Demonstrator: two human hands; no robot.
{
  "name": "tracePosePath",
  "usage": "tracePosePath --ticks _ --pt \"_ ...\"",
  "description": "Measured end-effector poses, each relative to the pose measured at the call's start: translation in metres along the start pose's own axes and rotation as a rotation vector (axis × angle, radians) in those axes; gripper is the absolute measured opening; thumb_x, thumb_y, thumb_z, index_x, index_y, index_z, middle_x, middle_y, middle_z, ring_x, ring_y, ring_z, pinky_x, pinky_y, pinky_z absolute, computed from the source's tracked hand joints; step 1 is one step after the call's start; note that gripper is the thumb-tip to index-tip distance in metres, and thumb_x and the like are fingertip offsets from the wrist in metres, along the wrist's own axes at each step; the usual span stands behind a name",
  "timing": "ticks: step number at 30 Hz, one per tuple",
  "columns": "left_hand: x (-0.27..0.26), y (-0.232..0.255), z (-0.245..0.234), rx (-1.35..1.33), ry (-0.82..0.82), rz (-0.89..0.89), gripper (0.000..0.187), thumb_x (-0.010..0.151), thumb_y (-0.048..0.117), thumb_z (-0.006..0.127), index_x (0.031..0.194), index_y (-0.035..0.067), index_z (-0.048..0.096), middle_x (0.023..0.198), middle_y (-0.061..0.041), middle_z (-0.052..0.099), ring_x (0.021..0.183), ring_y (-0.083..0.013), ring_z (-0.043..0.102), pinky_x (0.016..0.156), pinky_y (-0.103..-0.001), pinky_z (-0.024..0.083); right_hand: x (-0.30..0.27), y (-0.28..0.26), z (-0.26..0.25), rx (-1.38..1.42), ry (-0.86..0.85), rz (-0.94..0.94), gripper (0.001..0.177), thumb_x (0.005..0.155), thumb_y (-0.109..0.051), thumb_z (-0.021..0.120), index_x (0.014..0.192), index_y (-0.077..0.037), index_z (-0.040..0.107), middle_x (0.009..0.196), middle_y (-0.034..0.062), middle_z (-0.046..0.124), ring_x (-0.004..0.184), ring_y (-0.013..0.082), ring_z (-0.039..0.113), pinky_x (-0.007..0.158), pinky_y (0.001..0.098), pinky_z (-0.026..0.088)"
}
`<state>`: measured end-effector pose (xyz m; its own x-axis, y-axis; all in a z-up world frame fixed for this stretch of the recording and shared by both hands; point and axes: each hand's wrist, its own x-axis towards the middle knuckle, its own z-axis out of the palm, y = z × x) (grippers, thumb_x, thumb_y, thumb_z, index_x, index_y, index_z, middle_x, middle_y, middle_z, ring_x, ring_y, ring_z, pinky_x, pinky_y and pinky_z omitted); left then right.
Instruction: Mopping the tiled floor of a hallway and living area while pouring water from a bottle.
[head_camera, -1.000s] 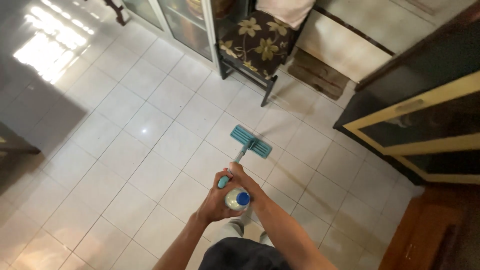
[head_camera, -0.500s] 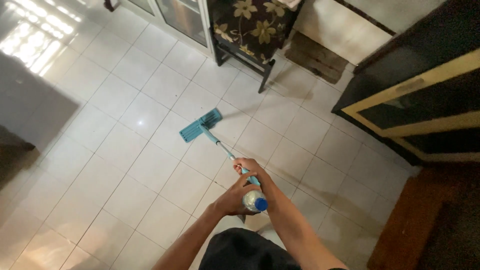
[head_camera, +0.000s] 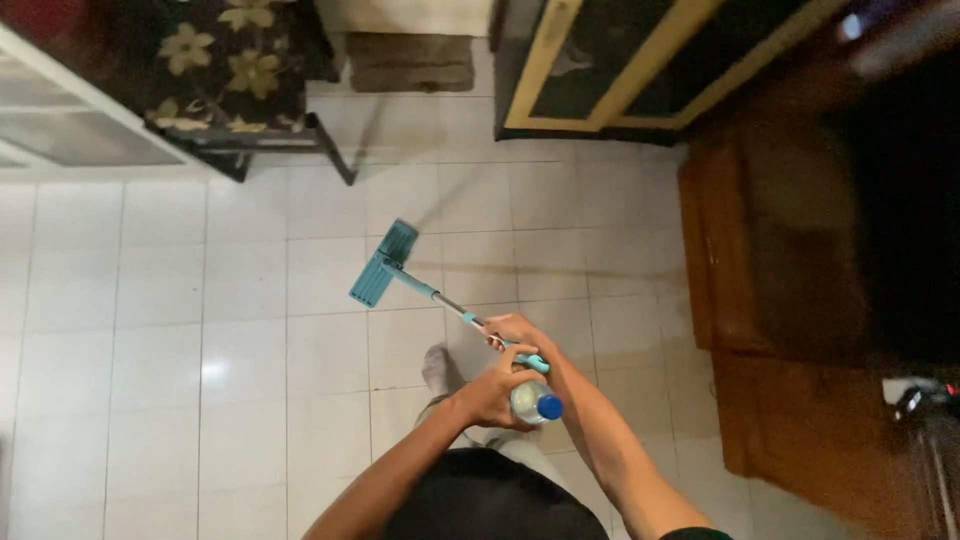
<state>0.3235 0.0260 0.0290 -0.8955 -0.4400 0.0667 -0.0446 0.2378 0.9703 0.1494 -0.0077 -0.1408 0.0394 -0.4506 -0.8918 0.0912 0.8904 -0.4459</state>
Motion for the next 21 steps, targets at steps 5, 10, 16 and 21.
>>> tracePosePath --ticks 5,10,16,21 --pt "0.048 0.015 0.068 0.010 -0.177 0.035 0.069 0.061 0.038 0.092 0.121 0.024 0.062 0.154 -0.018 0.033 0.114 -0.0500 0.065 0.104 -0.053 0.054 -0.064 0.036 -0.070 0.215 0.085 0.034 0.065 0.095 -0.006 0.070 0.154 0.000 0.042 0.083 0.0195 0.067 0.058 0.0130 0.059 0.047 0.0208 0.052" --pt "0.082 0.021 0.137 -0.001 -0.274 0.104 0.070 0.061 0.039 0.091 0.122 0.023 0.062 0.155 -0.019 0.033 0.113 -0.0518 0.064 0.104 -0.053 0.054 -0.084 0.094 -0.140 0.330 0.173 0.010 0.061 0.093 -0.003 0.072 0.149 0.002 0.047 0.083 0.0234 0.070 0.057 0.0139 0.060 0.044 0.0214 0.052" --pt "0.107 0.027 0.214 -0.007 -0.368 0.164 0.076 0.057 0.043 0.093 0.123 0.022 0.061 0.155 -0.018 0.033 0.113 -0.0493 0.065 0.103 -0.052 0.055 -0.086 0.179 -0.214 0.369 0.270 -0.035 0.059 0.092 -0.006 0.075 0.145 0.002 0.052 0.085 0.0265 0.075 0.056 0.0175 0.065 0.045 0.0258 0.057" --pt "0.122 0.032 0.269 -0.013 -0.425 0.189 0.073 0.057 0.042 0.094 0.119 0.019 0.064 0.156 -0.016 0.035 0.119 -0.0455 0.064 0.107 -0.050 0.052 -0.121 0.218 -0.254 0.492 0.300 -0.018 0.056 0.091 -0.005 0.074 0.143 0.000 0.054 0.088 0.0276 0.075 0.054 0.0177 0.065 0.043 0.0252 0.058"
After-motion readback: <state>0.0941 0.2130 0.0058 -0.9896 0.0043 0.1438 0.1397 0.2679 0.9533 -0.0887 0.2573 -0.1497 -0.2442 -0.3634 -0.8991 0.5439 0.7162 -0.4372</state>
